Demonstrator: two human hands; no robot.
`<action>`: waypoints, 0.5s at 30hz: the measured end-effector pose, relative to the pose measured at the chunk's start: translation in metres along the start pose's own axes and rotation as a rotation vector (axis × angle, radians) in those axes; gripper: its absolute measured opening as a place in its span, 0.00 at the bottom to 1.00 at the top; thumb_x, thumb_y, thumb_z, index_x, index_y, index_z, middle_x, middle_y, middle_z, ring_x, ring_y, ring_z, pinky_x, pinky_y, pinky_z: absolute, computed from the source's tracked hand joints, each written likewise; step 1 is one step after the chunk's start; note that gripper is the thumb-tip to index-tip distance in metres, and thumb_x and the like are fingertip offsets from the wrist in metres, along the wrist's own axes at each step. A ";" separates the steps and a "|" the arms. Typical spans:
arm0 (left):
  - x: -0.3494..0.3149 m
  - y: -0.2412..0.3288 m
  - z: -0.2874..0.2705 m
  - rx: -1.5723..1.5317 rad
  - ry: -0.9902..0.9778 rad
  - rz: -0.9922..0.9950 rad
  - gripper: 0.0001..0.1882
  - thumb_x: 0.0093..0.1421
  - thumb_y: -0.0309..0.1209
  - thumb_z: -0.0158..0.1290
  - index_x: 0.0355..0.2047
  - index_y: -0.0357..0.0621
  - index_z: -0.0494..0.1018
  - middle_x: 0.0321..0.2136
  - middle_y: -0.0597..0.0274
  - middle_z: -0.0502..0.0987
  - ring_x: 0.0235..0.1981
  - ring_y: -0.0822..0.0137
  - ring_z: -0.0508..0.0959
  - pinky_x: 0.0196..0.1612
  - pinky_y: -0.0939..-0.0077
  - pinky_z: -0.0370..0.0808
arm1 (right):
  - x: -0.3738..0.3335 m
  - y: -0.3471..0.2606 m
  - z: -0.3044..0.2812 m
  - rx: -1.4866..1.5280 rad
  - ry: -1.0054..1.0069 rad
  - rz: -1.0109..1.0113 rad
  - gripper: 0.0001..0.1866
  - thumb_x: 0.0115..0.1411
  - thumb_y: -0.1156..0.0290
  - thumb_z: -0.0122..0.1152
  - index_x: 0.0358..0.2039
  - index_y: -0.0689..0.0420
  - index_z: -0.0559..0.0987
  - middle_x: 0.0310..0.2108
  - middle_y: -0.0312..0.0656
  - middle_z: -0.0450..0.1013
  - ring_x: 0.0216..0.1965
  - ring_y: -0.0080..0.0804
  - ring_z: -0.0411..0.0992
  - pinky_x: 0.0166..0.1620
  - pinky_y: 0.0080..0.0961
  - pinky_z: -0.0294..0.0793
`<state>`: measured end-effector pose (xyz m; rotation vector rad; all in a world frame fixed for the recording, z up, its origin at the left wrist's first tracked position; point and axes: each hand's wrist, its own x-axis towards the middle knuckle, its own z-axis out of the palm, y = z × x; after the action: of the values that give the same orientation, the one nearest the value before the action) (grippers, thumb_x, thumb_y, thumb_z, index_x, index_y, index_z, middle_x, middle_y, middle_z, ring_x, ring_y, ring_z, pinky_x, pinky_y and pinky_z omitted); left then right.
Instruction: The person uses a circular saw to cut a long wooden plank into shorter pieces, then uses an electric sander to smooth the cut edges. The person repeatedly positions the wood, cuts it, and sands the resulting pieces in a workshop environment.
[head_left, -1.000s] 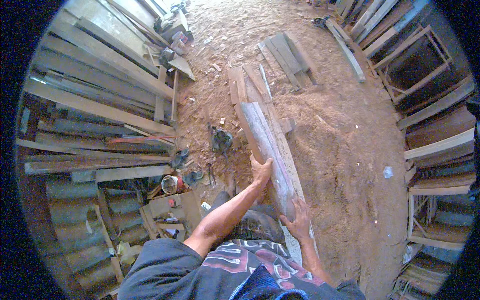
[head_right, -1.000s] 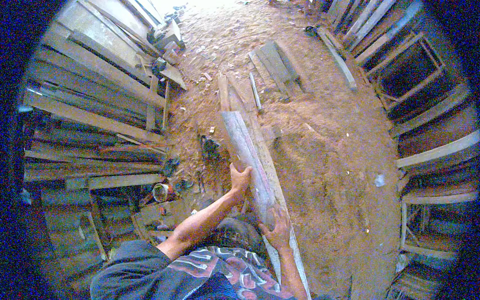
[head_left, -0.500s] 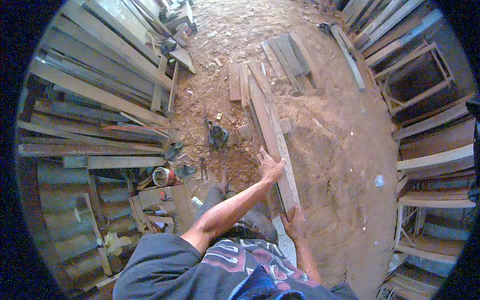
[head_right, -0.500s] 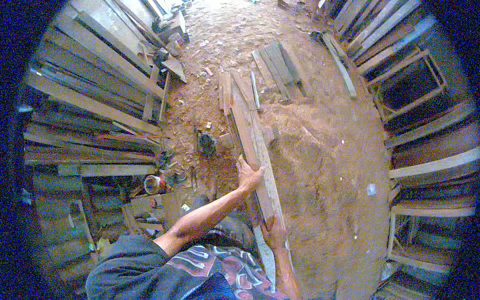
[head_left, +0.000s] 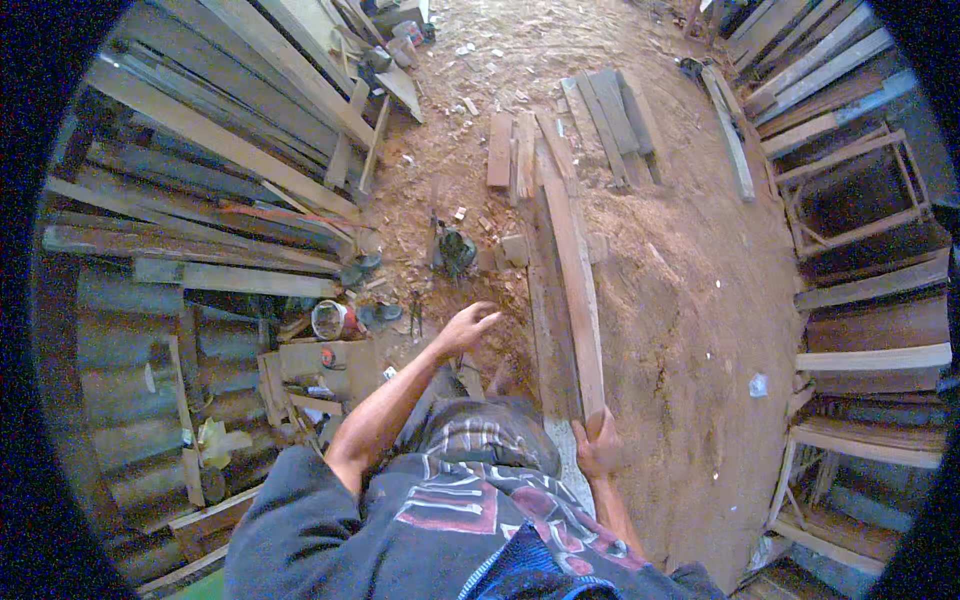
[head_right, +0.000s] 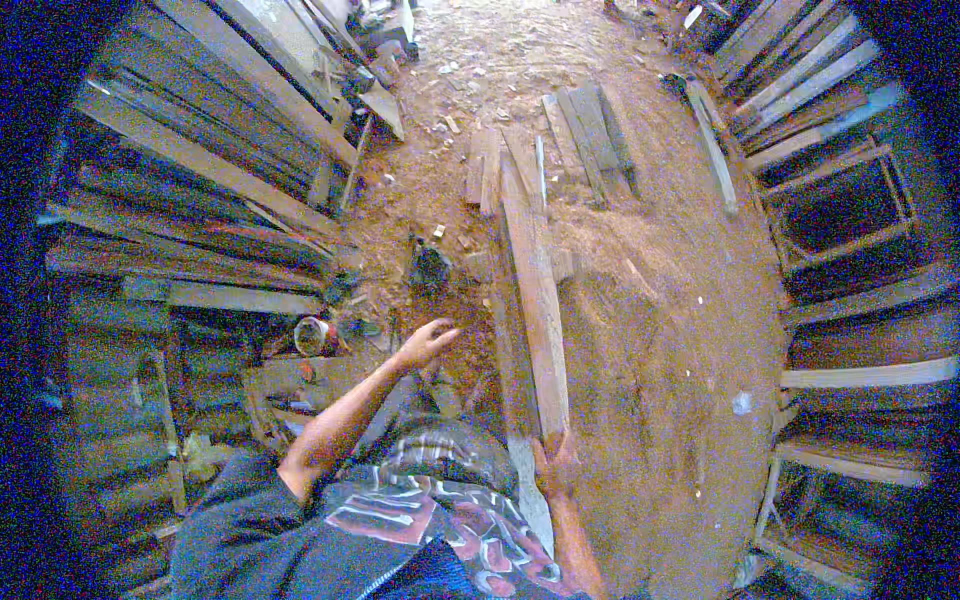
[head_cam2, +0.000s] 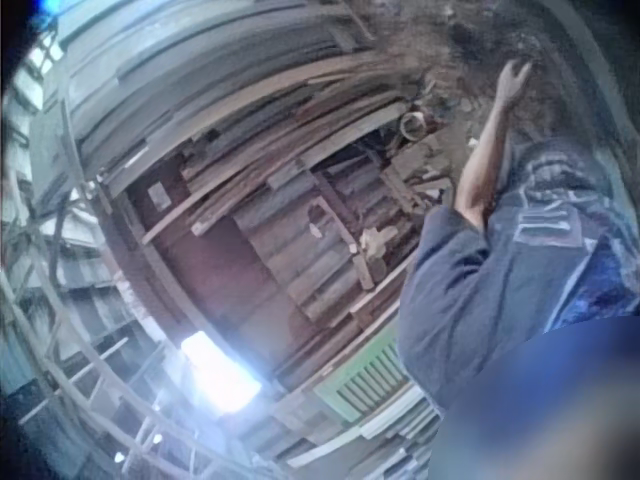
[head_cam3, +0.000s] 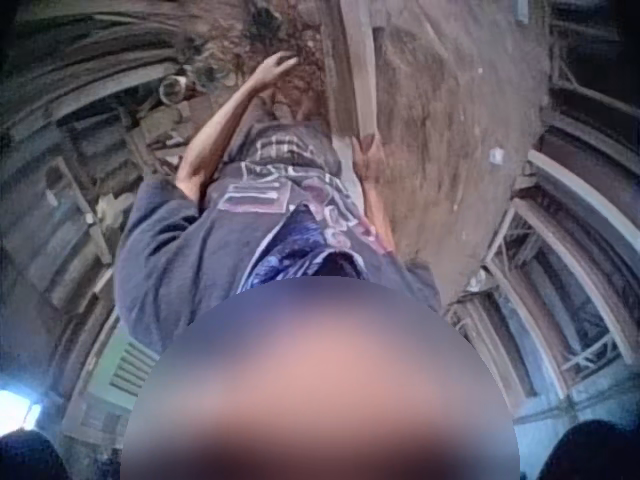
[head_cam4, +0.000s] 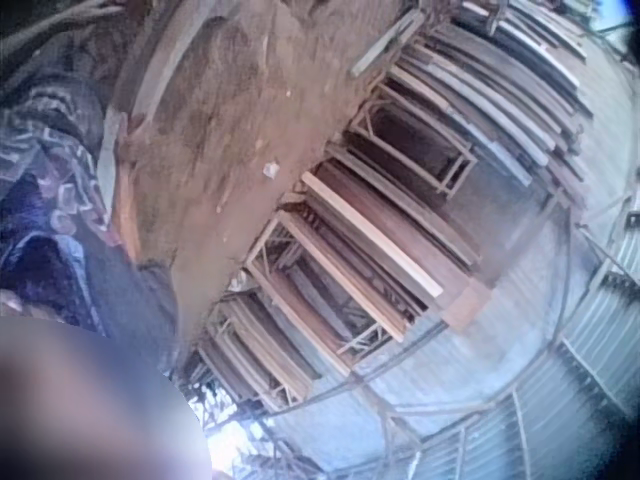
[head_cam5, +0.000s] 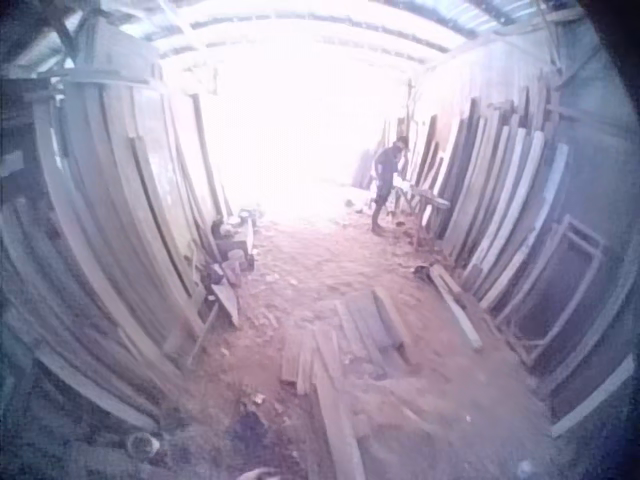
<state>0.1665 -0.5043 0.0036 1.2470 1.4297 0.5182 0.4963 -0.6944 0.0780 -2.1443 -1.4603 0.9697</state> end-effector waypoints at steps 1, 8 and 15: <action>-0.021 -0.034 -0.021 -0.025 0.073 -0.002 0.32 0.65 0.51 0.53 0.57 0.35 0.69 0.53 0.44 0.76 0.54 0.56 0.76 0.56 0.64 0.72 | -0.005 -0.001 0.000 0.030 0.002 0.040 0.40 0.55 0.51 0.68 0.59 0.64 0.67 0.47 0.64 0.74 0.48 0.63 0.73 0.49 0.49 0.73; -0.249 -0.299 -0.087 0.259 0.940 -0.779 0.17 0.52 0.38 0.60 0.34 0.34 0.80 0.34 0.43 0.82 0.37 0.50 0.82 0.43 0.60 0.76 | -0.001 -0.009 0.008 -0.021 0.035 -0.030 0.39 0.54 0.53 0.70 0.58 0.66 0.68 0.43 0.65 0.75 0.45 0.65 0.74 0.46 0.48 0.74; -0.367 -0.354 0.020 0.071 0.622 -0.832 0.18 0.53 0.39 0.61 0.33 0.34 0.79 0.30 0.48 0.82 0.30 0.56 0.80 0.39 0.62 0.76 | 0.095 -0.059 0.026 -0.022 0.113 -0.203 0.37 0.56 0.50 0.68 0.57 0.64 0.68 0.41 0.63 0.76 0.43 0.64 0.75 0.44 0.50 0.75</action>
<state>-0.0182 -0.9573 -0.1419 0.4378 2.3263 0.2726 0.4604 -0.5858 0.0663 -1.9837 -1.6022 0.7512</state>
